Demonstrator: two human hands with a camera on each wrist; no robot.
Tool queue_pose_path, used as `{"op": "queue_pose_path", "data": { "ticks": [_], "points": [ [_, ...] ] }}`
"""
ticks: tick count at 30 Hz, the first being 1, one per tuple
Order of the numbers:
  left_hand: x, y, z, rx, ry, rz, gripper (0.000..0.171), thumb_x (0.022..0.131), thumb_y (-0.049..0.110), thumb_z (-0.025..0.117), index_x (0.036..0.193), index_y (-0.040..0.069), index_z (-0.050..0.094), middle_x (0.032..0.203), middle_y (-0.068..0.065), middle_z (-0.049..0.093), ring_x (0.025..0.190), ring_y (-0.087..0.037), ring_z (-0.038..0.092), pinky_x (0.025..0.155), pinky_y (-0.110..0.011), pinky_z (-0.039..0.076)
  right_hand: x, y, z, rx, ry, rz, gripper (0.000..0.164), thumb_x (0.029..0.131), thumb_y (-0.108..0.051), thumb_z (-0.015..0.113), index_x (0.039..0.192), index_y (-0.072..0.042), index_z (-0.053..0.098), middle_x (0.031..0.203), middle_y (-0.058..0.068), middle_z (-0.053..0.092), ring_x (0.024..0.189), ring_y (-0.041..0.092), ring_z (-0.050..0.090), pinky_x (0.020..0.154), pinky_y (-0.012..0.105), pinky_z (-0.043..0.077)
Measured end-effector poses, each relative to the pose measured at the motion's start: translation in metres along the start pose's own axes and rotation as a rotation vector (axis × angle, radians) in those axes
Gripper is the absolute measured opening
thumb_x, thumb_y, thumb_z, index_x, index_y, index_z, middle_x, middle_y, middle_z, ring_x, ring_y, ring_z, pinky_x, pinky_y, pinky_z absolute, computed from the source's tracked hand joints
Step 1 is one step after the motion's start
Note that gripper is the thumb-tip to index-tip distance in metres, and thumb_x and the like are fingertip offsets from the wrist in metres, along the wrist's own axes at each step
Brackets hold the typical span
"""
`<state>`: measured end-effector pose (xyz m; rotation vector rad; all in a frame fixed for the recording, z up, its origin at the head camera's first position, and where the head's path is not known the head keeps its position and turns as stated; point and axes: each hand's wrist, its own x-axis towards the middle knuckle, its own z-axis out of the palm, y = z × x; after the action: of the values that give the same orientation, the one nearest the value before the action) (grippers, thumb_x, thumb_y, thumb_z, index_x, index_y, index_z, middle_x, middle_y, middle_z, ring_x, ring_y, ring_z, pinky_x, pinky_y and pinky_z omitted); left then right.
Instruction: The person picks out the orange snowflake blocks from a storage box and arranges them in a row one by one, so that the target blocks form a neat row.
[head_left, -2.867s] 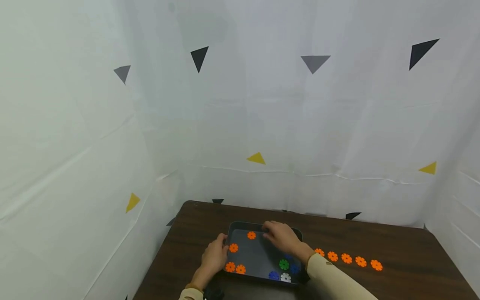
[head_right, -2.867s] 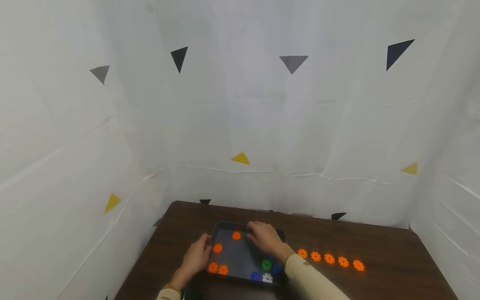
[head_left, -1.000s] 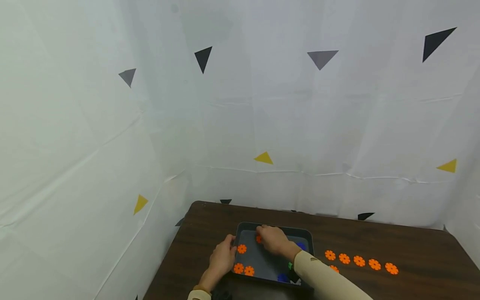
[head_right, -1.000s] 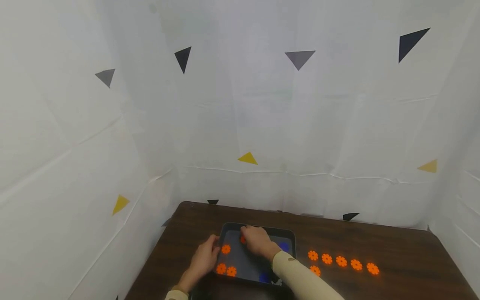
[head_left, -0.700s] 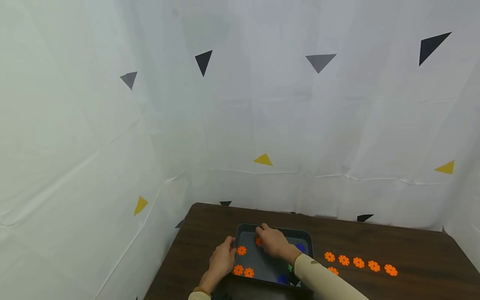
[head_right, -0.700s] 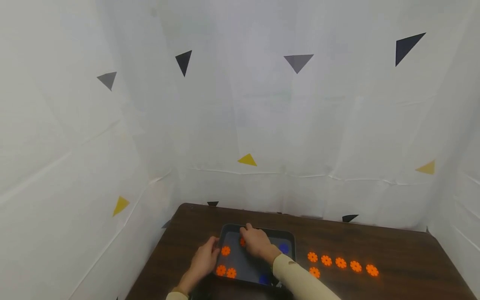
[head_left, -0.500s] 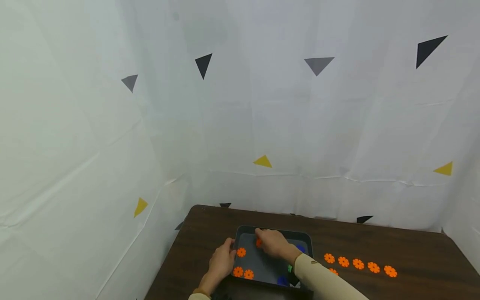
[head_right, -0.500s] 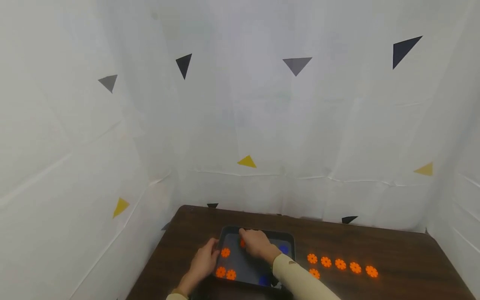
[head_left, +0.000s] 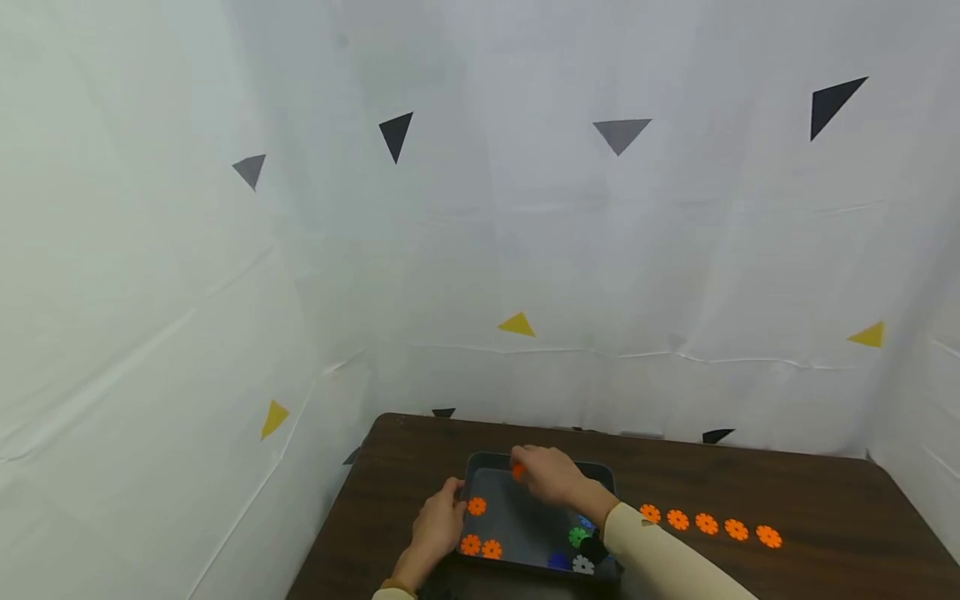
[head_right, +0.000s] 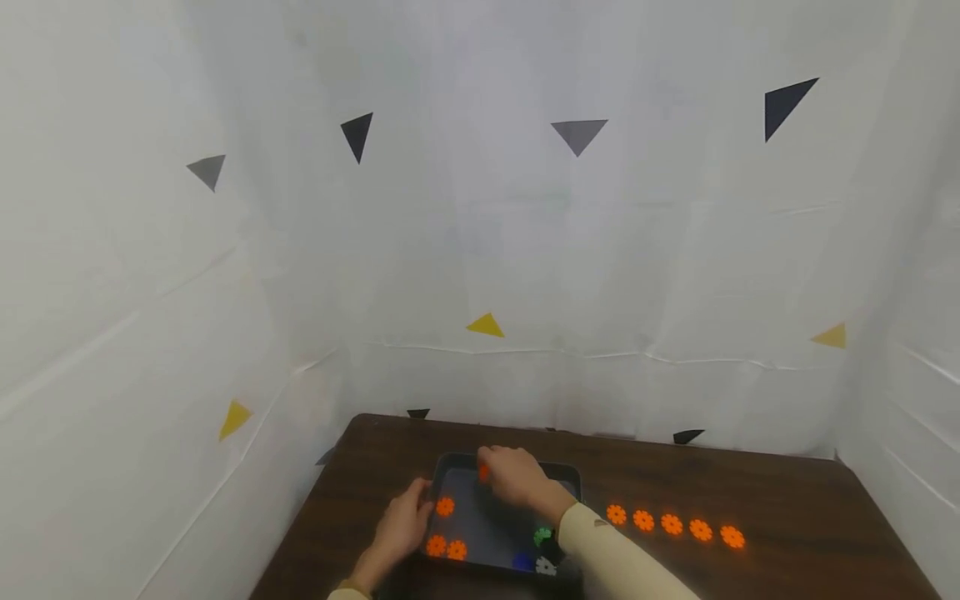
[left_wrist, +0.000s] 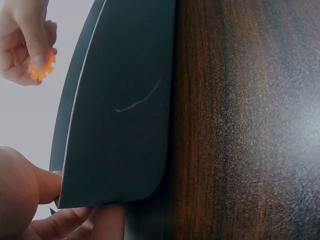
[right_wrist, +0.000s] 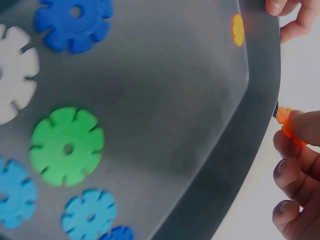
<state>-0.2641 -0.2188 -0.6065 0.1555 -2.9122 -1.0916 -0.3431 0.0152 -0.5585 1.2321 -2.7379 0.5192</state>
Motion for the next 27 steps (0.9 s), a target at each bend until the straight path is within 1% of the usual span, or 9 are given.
{"op": "queue_pose_path", "data": {
  "ticks": [4, 9, 12, 16, 19, 23, 27],
  "points": [
    [-0.001, 0.0, 0.004, -0.009, -0.013, -0.009, 0.036, 0.105, 0.014, 0.066, 0.14, 0.012, 0.06, 0.1, -0.006, 0.072, 0.073, -0.017, 0.063, 0.058, -0.039, 0.046, -0.014, 0.006, -0.004, 0.001, 0.01, 0.02, 0.017, 0.096, -0.01, 0.076, 0.111, -0.012, 0.069, 0.102, 0.003, 0.073, 0.08, 0.017, 0.067, 0.069, 0.036, 0.056],
    [-0.001, -0.001, 0.005, -0.002, 0.008, 0.008, 0.036, 0.105, 0.013, 0.065, 0.141, 0.01, 0.059, 0.096, -0.005, 0.07, 0.069, -0.017, 0.06, 0.055, -0.038, 0.043, -0.031, 0.014, -0.008, 0.043, 0.041, 0.056, 0.014, 0.099, -0.01, 0.073, 0.111, -0.015, 0.068, 0.103, 0.001, 0.074, 0.078, 0.013, 0.067, 0.069, 0.034, 0.056],
    [-0.002, -0.001, 0.004, 0.002, 0.011, 0.017, 0.037, 0.106, 0.013, 0.064, 0.142, 0.01, 0.058, 0.094, -0.005, 0.069, 0.066, -0.017, 0.058, 0.053, -0.037, 0.042, -0.042, 0.019, -0.01, 0.061, 0.062, 0.073, 0.013, 0.101, -0.011, 0.072, 0.112, -0.015, 0.066, 0.102, 0.001, 0.075, 0.078, 0.014, 0.069, 0.07, 0.034, 0.057],
    [-0.001, -0.001, 0.004, 0.015, 0.007, 0.011, 0.037, 0.106, 0.014, 0.064, 0.142, 0.01, 0.059, 0.097, -0.005, 0.07, 0.07, -0.016, 0.06, 0.055, -0.037, 0.043, -0.057, 0.027, -0.016, 0.06, 0.091, 0.086, 0.014, 0.1, -0.009, 0.072, 0.112, -0.012, 0.066, 0.1, 0.002, 0.077, 0.077, 0.015, 0.071, 0.069, 0.035, 0.058],
    [0.0, -0.001, 0.005, 0.013, 0.007, 0.001, 0.037, 0.106, 0.014, 0.064, 0.142, 0.011, 0.059, 0.1, -0.005, 0.071, 0.073, -0.016, 0.062, 0.057, -0.037, 0.045, -0.07, 0.032, -0.022, 0.072, 0.119, 0.103, 0.014, 0.099, -0.007, 0.072, 0.11, -0.011, 0.065, 0.097, 0.001, 0.077, 0.074, 0.013, 0.07, 0.068, 0.036, 0.057],
    [0.002, 0.0, 0.005, 0.003, 0.007, 0.003, 0.037, 0.106, 0.014, 0.064, 0.142, 0.011, 0.059, 0.098, -0.004, 0.071, 0.071, -0.016, 0.061, 0.056, -0.037, 0.044, -0.087, 0.04, -0.03, 0.1, 0.145, 0.157, 0.012, 0.101, -0.007, 0.071, 0.11, -0.012, 0.065, 0.094, -0.002, 0.075, 0.071, 0.008, 0.066, 0.067, 0.034, 0.055],
    [0.003, 0.0, 0.004, -0.004, 0.003, 0.01, 0.037, 0.106, 0.014, 0.064, 0.142, 0.009, 0.058, 0.095, -0.004, 0.07, 0.069, -0.016, 0.06, 0.055, -0.037, 0.043, -0.101, 0.046, -0.035, 0.118, 0.154, 0.236, 0.012, 0.101, -0.007, 0.07, 0.111, -0.013, 0.066, 0.092, -0.005, 0.073, 0.074, 0.006, 0.064, 0.068, 0.033, 0.055]
  ]
}}
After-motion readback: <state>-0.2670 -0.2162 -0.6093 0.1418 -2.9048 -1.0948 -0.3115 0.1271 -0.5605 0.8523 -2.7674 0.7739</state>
